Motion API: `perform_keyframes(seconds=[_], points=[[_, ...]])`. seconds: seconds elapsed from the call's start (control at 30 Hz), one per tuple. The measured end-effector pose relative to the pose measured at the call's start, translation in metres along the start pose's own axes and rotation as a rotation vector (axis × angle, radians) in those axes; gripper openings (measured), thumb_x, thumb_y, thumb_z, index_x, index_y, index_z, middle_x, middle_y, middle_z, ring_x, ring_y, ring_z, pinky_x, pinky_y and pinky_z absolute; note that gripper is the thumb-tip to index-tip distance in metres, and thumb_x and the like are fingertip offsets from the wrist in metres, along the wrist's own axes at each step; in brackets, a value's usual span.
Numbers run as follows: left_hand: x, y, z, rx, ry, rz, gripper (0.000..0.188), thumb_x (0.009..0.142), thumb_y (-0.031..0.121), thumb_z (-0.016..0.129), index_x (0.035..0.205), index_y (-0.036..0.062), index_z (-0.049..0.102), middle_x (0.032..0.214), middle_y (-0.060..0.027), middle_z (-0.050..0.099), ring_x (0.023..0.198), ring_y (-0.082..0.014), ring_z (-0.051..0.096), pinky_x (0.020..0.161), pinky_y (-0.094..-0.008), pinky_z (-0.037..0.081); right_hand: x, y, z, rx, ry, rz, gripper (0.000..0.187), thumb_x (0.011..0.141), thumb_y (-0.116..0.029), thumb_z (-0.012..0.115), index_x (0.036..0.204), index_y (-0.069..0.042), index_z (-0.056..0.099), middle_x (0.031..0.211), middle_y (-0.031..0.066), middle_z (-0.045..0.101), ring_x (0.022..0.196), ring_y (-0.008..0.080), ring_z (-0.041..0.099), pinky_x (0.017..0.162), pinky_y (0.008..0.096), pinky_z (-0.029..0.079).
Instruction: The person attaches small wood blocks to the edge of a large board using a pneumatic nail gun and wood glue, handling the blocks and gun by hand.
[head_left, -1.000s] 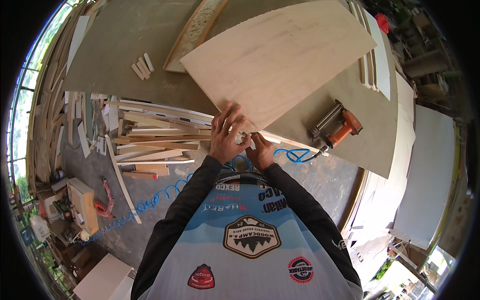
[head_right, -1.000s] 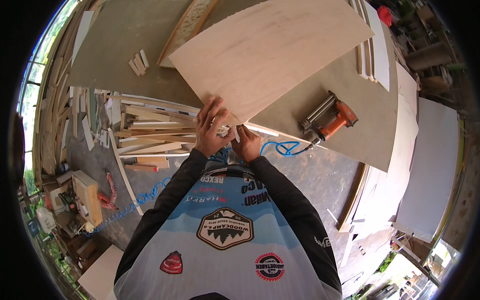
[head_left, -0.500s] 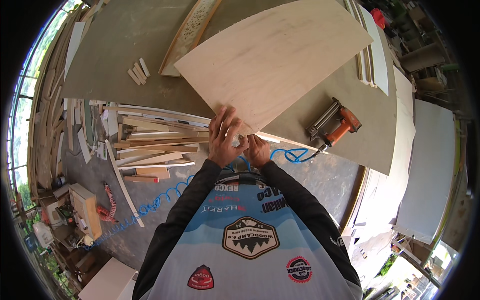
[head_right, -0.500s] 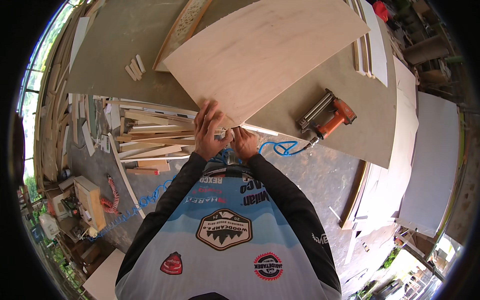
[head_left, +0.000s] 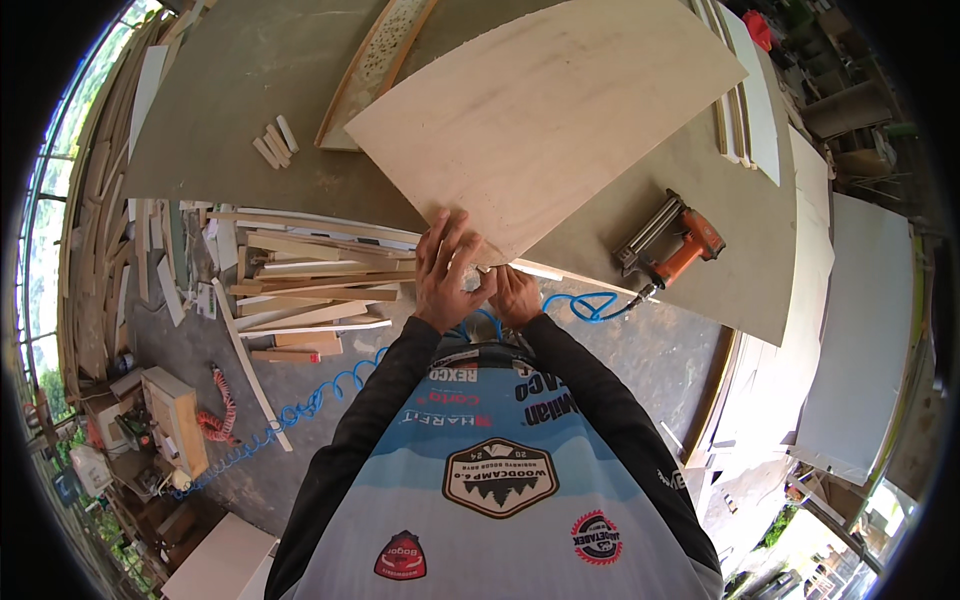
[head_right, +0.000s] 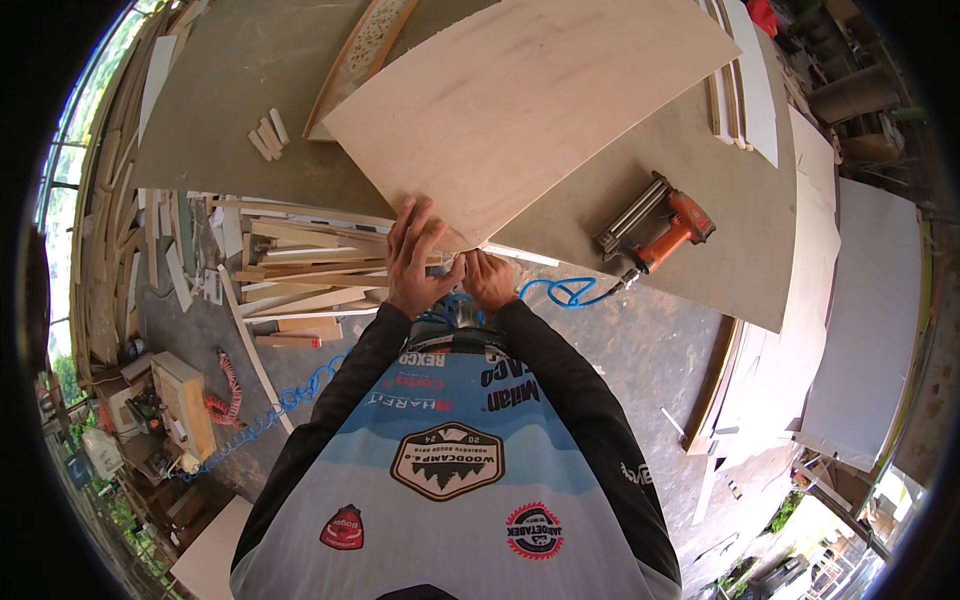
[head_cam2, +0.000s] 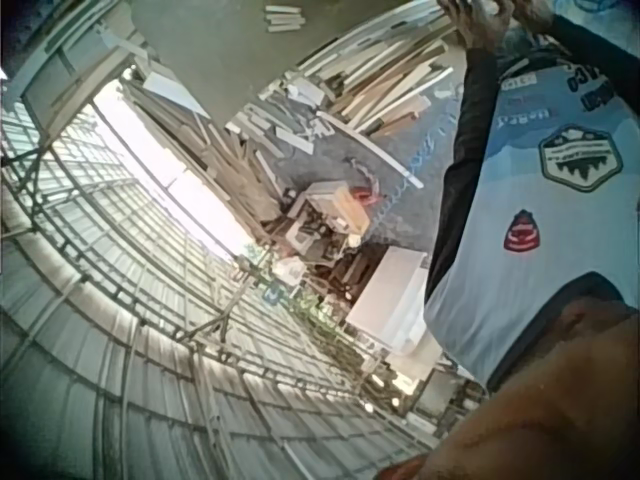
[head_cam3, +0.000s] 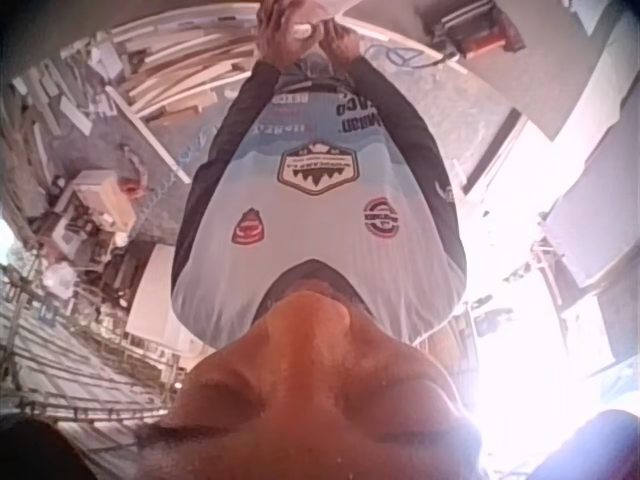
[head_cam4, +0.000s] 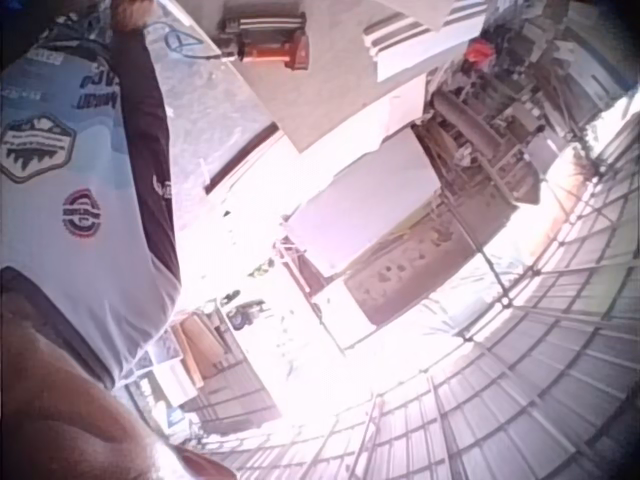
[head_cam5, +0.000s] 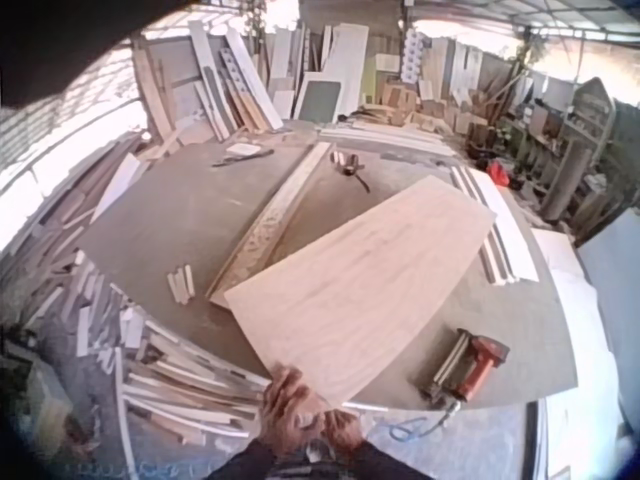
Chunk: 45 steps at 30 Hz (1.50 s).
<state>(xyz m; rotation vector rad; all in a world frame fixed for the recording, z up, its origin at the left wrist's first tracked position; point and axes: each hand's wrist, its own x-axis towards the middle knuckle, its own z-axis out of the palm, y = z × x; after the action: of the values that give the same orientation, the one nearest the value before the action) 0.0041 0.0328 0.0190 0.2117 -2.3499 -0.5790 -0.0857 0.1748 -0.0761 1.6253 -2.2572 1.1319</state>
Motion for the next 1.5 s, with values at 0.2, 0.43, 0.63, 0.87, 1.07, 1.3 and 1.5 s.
perform_keyframes(seconds=[0.2, 0.43, 0.63, 0.87, 1.07, 1.3, 1.5], points=[[-0.0017, -0.0015, -0.0015, 0.010, -0.015, -0.001, 0.049, 0.081, 0.020, 0.079, 0.125, 0.0064, 0.062, 0.147, -0.0158, 0.052, 0.142, -0.0394, 0.040, 0.114, -0.0495, 0.034, -0.0014, -0.0007, 0.0029, -0.039, 0.000, 0.007, 0.027, 0.082, -0.007, 0.069, 0.105, 0.001, 0.057, 0.083, 0.0140, 0.062, 0.070, 0.0302, 0.065, 0.061, 0.0396, 0.053], [-0.0001, -0.0009, -0.0029, -0.003, -0.015, -0.003, 0.047, 0.080, 0.020, 0.080, 0.122, 0.0059, 0.064, 0.145, -0.0149, 0.054, 0.142, -0.0387, 0.041, 0.114, -0.0477, 0.036, 0.0004, 0.0005, 0.0005, -0.045, 0.001, -0.005, 0.024, 0.083, -0.007, 0.069, 0.102, 0.001, 0.057, 0.081, 0.0138, 0.062, 0.069, 0.0301, 0.065, 0.060, 0.0393, 0.053], [0.0001, -0.0010, -0.0007, -0.005, 0.011, -0.008, 0.048, 0.078, 0.018, 0.081, 0.122, 0.0053, 0.064, 0.144, -0.0159, 0.055, 0.141, -0.0396, 0.042, 0.114, -0.0485, 0.037, -0.0022, 0.0024, 0.0048, -0.026, 0.003, 0.018, 0.024, 0.082, -0.006, 0.069, 0.102, -0.001, 0.057, 0.080, 0.0125, 0.062, 0.068, 0.0296, 0.064, 0.060, 0.0395, 0.053], [-0.0006, 0.0001, 0.0013, -0.022, 0.027, -0.016, 0.048, 0.078, 0.018, 0.080, 0.122, 0.0058, 0.064, 0.145, -0.0152, 0.054, 0.142, -0.0392, 0.040, 0.113, -0.0500, 0.037, -0.0014, 0.0071, 0.0066, 0.039, 0.015, 0.011, 0.028, 0.080, -0.004, 0.069, 0.105, -0.001, 0.057, 0.079, 0.0115, 0.062, 0.068, 0.0295, 0.065, 0.060, 0.0396, 0.052], [-0.0003, 0.0018, -0.0003, -0.014, 0.014, -0.016, 0.048, 0.078, 0.015, 0.080, 0.122, 0.0035, 0.064, 0.144, -0.0173, 0.055, 0.142, -0.0408, 0.041, 0.114, -0.0496, 0.038, -0.0014, 0.0070, 0.0069, 0.037, 0.028, 0.011, 0.026, 0.080, -0.005, 0.070, 0.103, -0.002, 0.057, 0.076, 0.0108, 0.062, 0.066, 0.0287, 0.063, 0.059, 0.0392, 0.051], [-0.0012, -0.0006, -0.0004, -0.027, 0.002, -0.009, 0.047, 0.079, 0.015, 0.079, 0.122, 0.0033, 0.064, 0.144, -0.0181, 0.055, 0.142, -0.0417, 0.040, 0.114, -0.0503, 0.038, 0.0009, 0.0054, 0.0051, 0.029, 0.006, 0.021, 0.022, 0.082, -0.009, 0.071, 0.098, -0.004, 0.056, 0.074, 0.0097, 0.061, 0.065, 0.0280, 0.062, 0.060, 0.0392, 0.050], [-0.0036, -0.0042, 0.0004, -0.013, -0.013, 0.005, 0.049, 0.079, 0.014, 0.079, 0.123, 0.0035, 0.062, 0.144, -0.0192, 0.054, 0.142, -0.0425, 0.040, 0.114, -0.0510, 0.039, 0.0047, 0.0045, 0.0009, 0.014, 0.011, -0.017, 0.021, 0.083, -0.010, 0.070, 0.097, -0.004, 0.056, 0.075, 0.0097, 0.061, 0.065, 0.0270, 0.062, 0.060, 0.0387, 0.050]])
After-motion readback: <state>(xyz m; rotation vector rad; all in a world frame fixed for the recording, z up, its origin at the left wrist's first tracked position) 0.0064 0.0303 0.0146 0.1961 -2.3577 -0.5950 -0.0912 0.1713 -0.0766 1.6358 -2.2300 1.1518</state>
